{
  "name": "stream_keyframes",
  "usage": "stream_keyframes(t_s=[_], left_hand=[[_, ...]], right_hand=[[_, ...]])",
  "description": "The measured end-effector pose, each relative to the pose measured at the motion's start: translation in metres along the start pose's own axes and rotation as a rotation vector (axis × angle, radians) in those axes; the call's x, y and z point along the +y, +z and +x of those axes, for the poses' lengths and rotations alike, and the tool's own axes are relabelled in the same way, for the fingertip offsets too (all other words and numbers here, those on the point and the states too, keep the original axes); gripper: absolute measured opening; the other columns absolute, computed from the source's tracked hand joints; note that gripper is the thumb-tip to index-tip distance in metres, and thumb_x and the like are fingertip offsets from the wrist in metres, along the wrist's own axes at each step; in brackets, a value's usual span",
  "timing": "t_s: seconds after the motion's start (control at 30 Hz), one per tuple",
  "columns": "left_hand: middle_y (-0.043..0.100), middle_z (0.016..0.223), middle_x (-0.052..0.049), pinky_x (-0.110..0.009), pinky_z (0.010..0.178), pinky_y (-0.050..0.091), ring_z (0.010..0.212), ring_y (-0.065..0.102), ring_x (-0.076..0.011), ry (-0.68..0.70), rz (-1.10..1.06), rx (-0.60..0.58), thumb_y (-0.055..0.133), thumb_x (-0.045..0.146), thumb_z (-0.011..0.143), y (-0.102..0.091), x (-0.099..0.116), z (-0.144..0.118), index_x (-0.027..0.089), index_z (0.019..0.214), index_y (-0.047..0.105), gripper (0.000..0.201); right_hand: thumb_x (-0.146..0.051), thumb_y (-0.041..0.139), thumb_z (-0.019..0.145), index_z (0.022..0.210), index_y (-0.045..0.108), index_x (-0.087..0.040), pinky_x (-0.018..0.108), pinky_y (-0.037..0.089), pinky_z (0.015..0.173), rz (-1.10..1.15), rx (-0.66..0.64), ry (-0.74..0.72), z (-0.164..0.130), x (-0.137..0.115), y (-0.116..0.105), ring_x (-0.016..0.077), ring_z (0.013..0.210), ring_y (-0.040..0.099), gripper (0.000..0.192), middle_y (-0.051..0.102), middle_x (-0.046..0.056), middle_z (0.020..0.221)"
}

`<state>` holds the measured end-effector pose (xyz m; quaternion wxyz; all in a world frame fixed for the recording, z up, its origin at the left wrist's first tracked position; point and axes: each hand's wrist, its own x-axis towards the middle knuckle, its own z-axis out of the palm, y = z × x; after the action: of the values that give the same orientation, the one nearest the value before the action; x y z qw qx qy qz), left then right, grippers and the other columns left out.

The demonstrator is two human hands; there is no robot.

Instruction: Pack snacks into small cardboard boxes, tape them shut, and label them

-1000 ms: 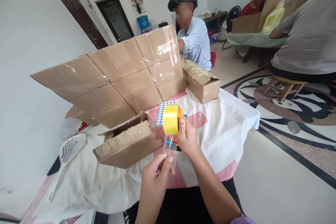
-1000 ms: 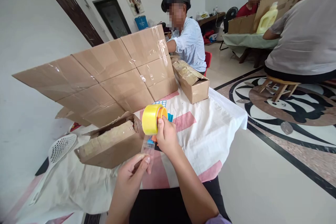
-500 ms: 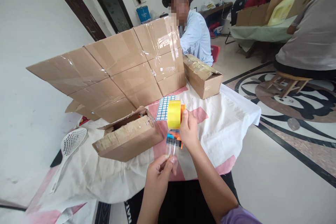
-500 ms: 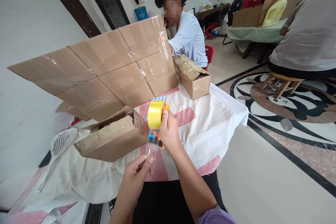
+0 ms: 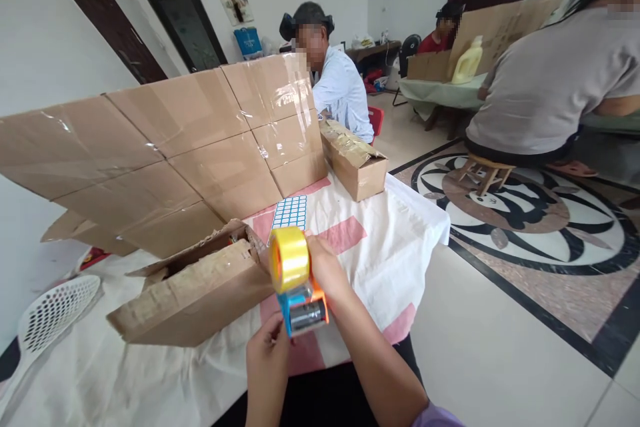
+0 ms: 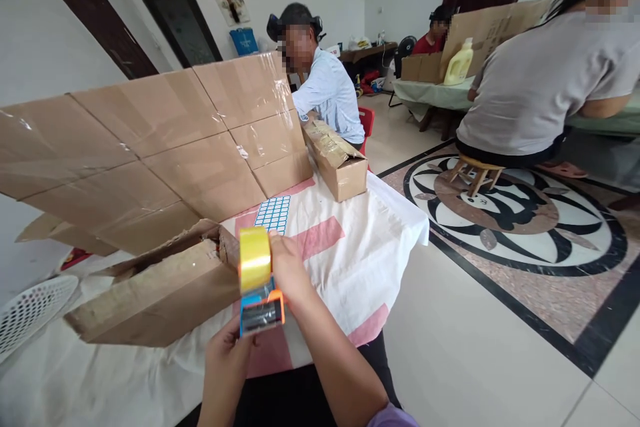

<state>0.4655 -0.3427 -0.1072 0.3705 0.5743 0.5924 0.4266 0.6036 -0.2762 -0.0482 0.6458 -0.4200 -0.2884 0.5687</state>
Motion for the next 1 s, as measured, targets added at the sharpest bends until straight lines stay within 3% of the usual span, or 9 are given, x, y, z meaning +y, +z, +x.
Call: stream_keyframes(t_s=[0.1,0.23,0.4,0.53,0.73,0.9,1.0], left_hand=[[0.073,0.071,-0.004,-0.033,0.066,0.058,0.072,0.070,-0.0258,-0.013,-0.115,0.036,0.075,0.049,0.071,-0.009,-0.004,0.006,0.019,0.075,0.076,0.029],[0.078,0.091,-0.007,-0.034,0.079,0.059,0.087,0.072,-0.0268,-0.017,-0.156,0.068,0.068,0.052,0.081,-0.025,-0.005,0.005,0.019,0.092,0.078,0.036],[0.075,0.099,-0.008,-0.034,0.085,0.057,0.091,0.069,-0.0246,0.104,-0.115,-0.095,0.063,0.048,0.089,-0.028,-0.002,-0.003,0.020,0.105,0.075,0.035],[0.072,0.089,-0.006,-0.032,0.083,0.053,0.088,0.066,-0.0225,0.180,-0.033,-0.153,0.065,0.041,0.091,-0.017,0.007,-0.004,0.021,0.094,0.077,0.024],[0.065,0.096,-0.006,-0.029,0.081,0.051,0.092,0.064,-0.0201,0.320,-0.040,-0.014,0.068,0.033,0.090,-0.016,0.014,-0.003,0.021,0.078,0.073,0.018],[0.068,0.082,-0.003,-0.027,0.078,0.053,0.083,0.066,-0.0172,0.234,-0.170,-0.014,0.068,0.033,0.091,-0.018,0.011,-0.006,0.019,0.072,0.064,0.023],[0.070,0.076,-0.001,-0.024,0.070,0.053,0.073,0.065,-0.0150,0.199,-0.254,0.055,0.074,0.033,0.086,-0.016,0.006,-0.008,0.019,0.071,0.062,0.024]], right_hand=[[-0.066,0.064,0.085,0.082,0.068,-0.023,0.031,0.048,0.063,0.037,-0.092,0.056,-0.011,0.007,0.009,0.0209,0.070,0.062,0.044,0.066,0.002,0.075],[-0.066,0.063,0.084,0.082,0.068,-0.022,0.030,0.046,0.061,0.087,-0.039,0.054,-0.014,0.006,0.013,0.0208,0.071,0.063,0.044,0.067,0.002,0.076],[-0.059,0.063,0.085,0.082,0.064,-0.021,0.028,0.046,0.063,0.083,0.079,0.005,0.002,-0.002,0.002,0.0198,0.074,0.062,0.038,0.067,0.001,0.078],[-0.058,0.064,0.083,0.080,0.063,-0.021,0.027,0.047,0.065,0.077,0.079,0.025,0.010,0.000,-0.003,0.0195,0.077,0.062,0.038,0.067,0.001,0.078],[-0.057,0.068,0.081,0.077,0.063,-0.020,0.026,0.042,0.057,0.122,-0.023,0.035,0.017,0.011,-0.002,0.0168,0.065,0.057,0.038,0.062,-0.001,0.070],[-0.059,0.056,0.093,0.095,0.067,-0.020,0.030,0.049,0.072,-0.022,-0.110,-0.206,0.019,0.016,-0.005,0.0197,0.078,0.063,0.041,0.068,0.003,0.088],[-0.059,0.048,0.100,0.118,0.066,-0.023,0.034,0.051,0.086,-0.162,-0.279,-0.390,0.018,0.020,-0.011,0.0225,0.094,0.064,0.044,0.069,0.005,0.108]])
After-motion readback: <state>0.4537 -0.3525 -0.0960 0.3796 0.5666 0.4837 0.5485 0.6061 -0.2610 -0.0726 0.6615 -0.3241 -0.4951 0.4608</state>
